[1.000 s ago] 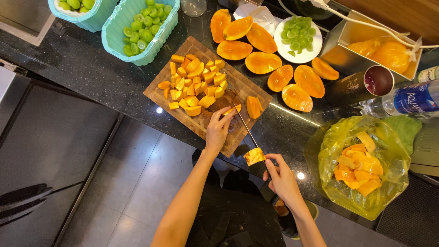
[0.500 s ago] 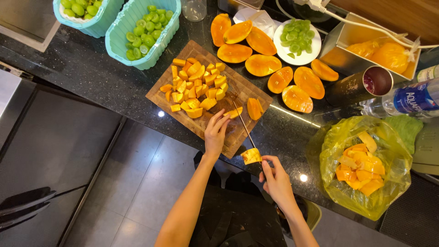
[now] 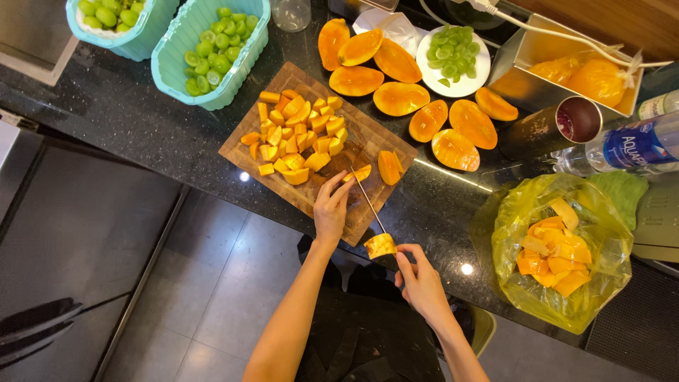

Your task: The person cuts papaya halves into cubes on a wooden cutting board using a knife. The cubed pieces are placed on the board, and the peels are placed in a plastic bag. The person handles the knife and papaya throughout the clip.

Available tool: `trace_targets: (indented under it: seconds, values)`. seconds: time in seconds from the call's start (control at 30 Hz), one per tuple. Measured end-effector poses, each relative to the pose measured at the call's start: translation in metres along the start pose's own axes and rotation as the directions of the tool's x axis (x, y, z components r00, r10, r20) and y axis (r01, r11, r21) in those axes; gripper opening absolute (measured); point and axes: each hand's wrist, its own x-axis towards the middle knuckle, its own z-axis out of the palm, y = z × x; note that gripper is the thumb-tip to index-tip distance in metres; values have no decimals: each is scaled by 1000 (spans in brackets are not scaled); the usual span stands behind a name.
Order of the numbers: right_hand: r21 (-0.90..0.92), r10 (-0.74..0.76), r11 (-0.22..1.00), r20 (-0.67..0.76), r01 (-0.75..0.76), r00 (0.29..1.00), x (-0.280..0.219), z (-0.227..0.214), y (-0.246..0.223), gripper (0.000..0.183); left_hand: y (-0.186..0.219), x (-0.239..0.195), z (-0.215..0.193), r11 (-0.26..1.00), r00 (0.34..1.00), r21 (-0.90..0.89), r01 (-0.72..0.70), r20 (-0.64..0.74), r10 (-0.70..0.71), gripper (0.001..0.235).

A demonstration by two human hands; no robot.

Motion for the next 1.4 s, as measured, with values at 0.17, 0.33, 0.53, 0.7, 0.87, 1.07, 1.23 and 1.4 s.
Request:
trace_targets:
  seconds: [0.17, 0.33, 0.53, 0.7, 0.87, 1.07, 1.23, 1.4]
  values:
    - [87, -11, 996, 43, 7, 999, 24, 10, 10, 29, 1, 1, 1, 1000, 1000, -29, 12, 8, -12, 27]
    - [453, -11, 891, 91, -31, 996, 12, -51, 50, 31, 13, 15, 0, 983, 987, 117, -142, 87, 132, 45]
    - [802, -38, 570, -194, 181, 980, 15, -175, 89, 43, 33, 66, 58, 872, 871, 249, -421, 380, 312, 106]
    - [718, -7, 657, -299, 230, 954, 10, -198, 97, 52, 51, 85, 61, 897, 880, 391, -206, 475, -5, 71]
    - [269, -223, 877, -504, 397, 834, -11, -173, 68, 51, 131, 62, 70, 582, 788, -553, 596, 542, -292, 64]
    - [-442, -863, 445, -443, 778, 242, -68, -160, 5, 41, 232, 34, 105, -551, 603, -566, 613, 786, -137, 25]
    - [-677, -874, 486, -368, 553, 318, -89, -173, -9, 46, 273, 11, 123, -772, 681, -496, 397, 723, -115, 23]
    - [-711, -882, 472, -381, 521, 278, -94, -181, 5, 44, 293, -6, 130, -711, 745, -602, 362, 646, -168, 22]
